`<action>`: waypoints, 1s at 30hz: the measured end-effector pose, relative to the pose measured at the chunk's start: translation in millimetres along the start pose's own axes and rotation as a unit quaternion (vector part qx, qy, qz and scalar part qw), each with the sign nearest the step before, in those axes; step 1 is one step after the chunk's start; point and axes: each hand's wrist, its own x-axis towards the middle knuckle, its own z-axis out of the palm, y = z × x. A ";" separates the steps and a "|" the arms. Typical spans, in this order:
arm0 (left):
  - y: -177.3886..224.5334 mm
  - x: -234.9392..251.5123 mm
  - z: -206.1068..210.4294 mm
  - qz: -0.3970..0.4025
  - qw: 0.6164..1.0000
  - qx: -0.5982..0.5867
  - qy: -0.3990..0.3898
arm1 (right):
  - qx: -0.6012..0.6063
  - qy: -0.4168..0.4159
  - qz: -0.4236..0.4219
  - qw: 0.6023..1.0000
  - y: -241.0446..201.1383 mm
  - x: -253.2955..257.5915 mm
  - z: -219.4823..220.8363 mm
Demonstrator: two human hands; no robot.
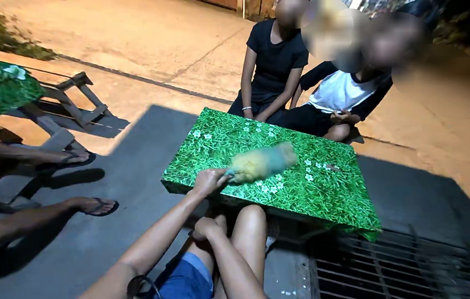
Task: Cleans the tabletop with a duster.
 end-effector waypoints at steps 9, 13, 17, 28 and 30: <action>-8.6 27.6 -15.8 -0.075 0.996 -0.042 0.003 | 0.006 0.031 -0.016 0.999 0.4 3.2 -2.5; -38.1 7.3 -34.8 -0.263 0.962 -0.049 0.052 | 0.016 0.040 -0.040 0.998 -0.1 17.4 3.6; -46.7 -32.0 -35.8 -0.172 0.985 -0.014 0.025 | 0.005 0.039 -0.046 0.998 -0.5 20.8 -0.6; -7.6 -17.6 -16.4 -0.088 0.996 0.030 0.006 | 0.028 0.030 -0.030 0.999 7.5 8.8 1.6; 9.5 -2.6 -4.1 -0.083 0.996 0.027 -0.003 | 0.018 0.010 -0.006 1.000 4.0 -0.9 1.6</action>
